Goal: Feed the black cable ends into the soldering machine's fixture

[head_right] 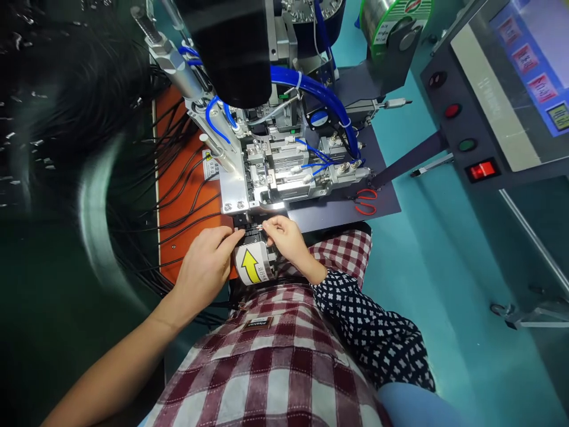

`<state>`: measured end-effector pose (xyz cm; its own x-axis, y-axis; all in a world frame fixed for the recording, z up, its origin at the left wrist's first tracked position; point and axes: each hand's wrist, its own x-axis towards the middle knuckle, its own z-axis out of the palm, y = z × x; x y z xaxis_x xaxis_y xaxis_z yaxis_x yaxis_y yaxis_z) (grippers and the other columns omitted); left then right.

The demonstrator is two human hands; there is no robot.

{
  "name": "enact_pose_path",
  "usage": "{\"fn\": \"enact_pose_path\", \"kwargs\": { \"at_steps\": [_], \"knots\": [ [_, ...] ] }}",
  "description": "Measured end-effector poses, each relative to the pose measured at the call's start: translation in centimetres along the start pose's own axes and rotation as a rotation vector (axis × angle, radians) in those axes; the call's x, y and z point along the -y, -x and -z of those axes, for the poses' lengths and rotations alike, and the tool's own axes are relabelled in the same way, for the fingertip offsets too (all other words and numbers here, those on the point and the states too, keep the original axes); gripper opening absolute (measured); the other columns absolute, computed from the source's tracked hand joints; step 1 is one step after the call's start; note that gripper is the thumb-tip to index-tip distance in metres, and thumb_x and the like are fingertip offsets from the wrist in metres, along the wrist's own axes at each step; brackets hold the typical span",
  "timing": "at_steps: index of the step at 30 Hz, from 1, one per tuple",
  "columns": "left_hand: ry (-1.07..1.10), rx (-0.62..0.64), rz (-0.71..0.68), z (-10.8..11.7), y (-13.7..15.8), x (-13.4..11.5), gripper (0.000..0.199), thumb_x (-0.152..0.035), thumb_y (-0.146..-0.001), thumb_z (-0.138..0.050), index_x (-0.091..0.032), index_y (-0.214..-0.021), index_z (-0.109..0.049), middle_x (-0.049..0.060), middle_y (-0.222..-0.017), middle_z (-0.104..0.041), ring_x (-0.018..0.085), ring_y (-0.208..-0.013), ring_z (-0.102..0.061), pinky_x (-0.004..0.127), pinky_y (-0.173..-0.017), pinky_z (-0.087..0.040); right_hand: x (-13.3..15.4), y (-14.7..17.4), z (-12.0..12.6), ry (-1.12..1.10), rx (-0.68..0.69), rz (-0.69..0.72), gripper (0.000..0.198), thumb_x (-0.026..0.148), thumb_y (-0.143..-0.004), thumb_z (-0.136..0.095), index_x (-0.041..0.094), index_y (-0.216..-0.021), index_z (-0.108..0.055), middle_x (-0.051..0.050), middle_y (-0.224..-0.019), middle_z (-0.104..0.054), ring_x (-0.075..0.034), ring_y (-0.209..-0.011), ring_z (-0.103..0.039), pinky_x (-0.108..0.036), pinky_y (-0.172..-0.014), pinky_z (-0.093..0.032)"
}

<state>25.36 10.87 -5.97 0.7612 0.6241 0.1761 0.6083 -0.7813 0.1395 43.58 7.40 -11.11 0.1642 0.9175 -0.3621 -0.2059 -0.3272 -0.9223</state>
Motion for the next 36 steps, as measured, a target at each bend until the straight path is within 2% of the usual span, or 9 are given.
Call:
{"fn": "enact_pose_path", "kwargs": {
  "at_steps": [4, 8, 15, 19, 22, 24, 26, 31, 36],
  "knots": [
    [0.114, -0.002, -0.029, -0.7, -0.7, -0.4, 0.034, -0.011, -0.092, -0.042, -0.009, -0.120, -0.059, 0.015, -0.102, -0.062, 0.025, -0.088, -0.053, 0.036, -0.074, -0.048, 0.0, 0.0, -0.1, -0.025, -0.004, 0.022, 0.025, 0.042, -0.082, -0.063, 0.019, -0.076, -0.056, 0.005, -0.053, -0.053, -0.011, -0.050, -0.048, -0.027, -0.055, -0.041],
    [0.167, -0.018, 0.009, -1.6, -1.0, -0.4, 0.031, -0.012, -0.092, -0.040, -0.014, -0.114, -0.062, 0.012, -0.100, -0.062, 0.023, -0.088, -0.054, 0.035, -0.074, -0.049, 0.0, 0.0, -0.1, -0.017, -0.004, 0.034, 0.026, 0.043, -0.083, -0.062, 0.018, -0.076, -0.056, 0.005, -0.053, -0.053, -0.011, -0.050, -0.048, -0.026, -0.054, -0.041],
    [0.082, -0.004, 0.066, -2.2, -1.3, -1.6, 0.030, -0.010, -0.089, -0.043, -0.013, -0.113, -0.061, 0.012, -0.094, -0.062, 0.023, -0.081, -0.054, 0.035, -0.071, -0.048, -0.1, 0.0, -0.2, 0.034, -0.025, 0.056, 0.026, 0.043, -0.084, -0.061, 0.020, -0.075, -0.054, 0.006, -0.052, -0.051, -0.011, -0.049, -0.047, -0.026, -0.053, -0.039],
    [0.161, -0.059, 0.057, -2.0, 0.4, -1.4, 0.038, -0.009, -0.091, -0.041, -0.014, -0.126, -0.054, 0.013, -0.106, -0.060, 0.024, -0.094, -0.056, 0.036, -0.082, -0.051, -0.3, -0.1, -0.1, 0.038, -0.007, 0.056, 0.026, 0.044, -0.084, -0.060, 0.020, -0.076, -0.053, 0.006, -0.052, -0.051, -0.011, -0.049, -0.047, -0.026, -0.054, -0.039],
    [0.188, -0.131, 0.196, -1.6, 2.7, -0.7, 0.045, -0.011, -0.093, -0.039, -0.016, -0.137, -0.046, 0.015, -0.116, -0.055, 0.025, -0.108, -0.054, 0.038, -0.089, -0.050, -0.4, -0.1, 0.0, 0.043, 0.003, 0.049, 0.027, 0.045, -0.084, -0.060, 0.019, -0.078, -0.054, 0.006, -0.053, -0.052, -0.011, -0.049, -0.048, -0.026, -0.054, -0.039],
    [0.151, -0.104, 0.267, -1.3, 4.0, -0.4, 0.047, -0.013, -0.094, -0.039, -0.016, -0.141, -0.043, 0.017, -0.120, -0.054, 0.027, -0.110, -0.053, 0.042, -0.090, -0.049, -0.4, -0.1, 0.0, 0.044, -0.001, 0.047, 0.028, 0.046, -0.084, -0.060, 0.019, -0.078, -0.054, 0.006, -0.053, -0.053, -0.011, -0.050, -0.049, -0.026, -0.055, -0.039],
    [0.087, -0.048, 0.281, -1.2, 4.8, -0.1, 0.048, -0.017, -0.095, -0.041, -0.016, -0.143, -0.042, 0.019, -0.123, -0.055, 0.030, -0.110, -0.054, 0.045, -0.091, -0.047, -0.4, -0.1, 0.0, 0.043, 0.000, 0.046, 0.029, 0.046, -0.084, -0.060, 0.019, -0.078, -0.054, 0.006, -0.053, -0.052, -0.011, -0.050, -0.049, -0.025, -0.055, -0.039],
    [-0.026, -0.023, 0.223, -1.4, 4.9, 1.0, 0.047, -0.023, -0.095, -0.045, -0.019, -0.142, -0.045, 0.018, -0.130, -0.055, 0.031, -0.118, -0.052, 0.045, -0.095, -0.046, -0.3, -0.1, 0.0, 0.050, 0.007, 0.047, 0.030, 0.048, -0.084, -0.060, 0.019, -0.078, -0.054, 0.006, -0.054, -0.052, -0.011, -0.050, -0.048, -0.025, -0.055, -0.038],
    [-0.100, 0.031, 0.212, -1.5, 4.6, 1.8, 0.044, -0.026, -0.097, -0.041, -0.015, -0.138, -0.052, 0.018, -0.130, -0.054, 0.032, -0.120, -0.051, 0.043, -0.095, -0.048, -0.7, -0.1, 0.3, 0.039, -0.014, 0.042, 0.034, 0.052, -0.083, -0.062, 0.018, -0.078, -0.057, 0.005, -0.057, -0.052, -0.011, -0.051, -0.050, -0.026, -0.056, -0.040]
  ]
}}
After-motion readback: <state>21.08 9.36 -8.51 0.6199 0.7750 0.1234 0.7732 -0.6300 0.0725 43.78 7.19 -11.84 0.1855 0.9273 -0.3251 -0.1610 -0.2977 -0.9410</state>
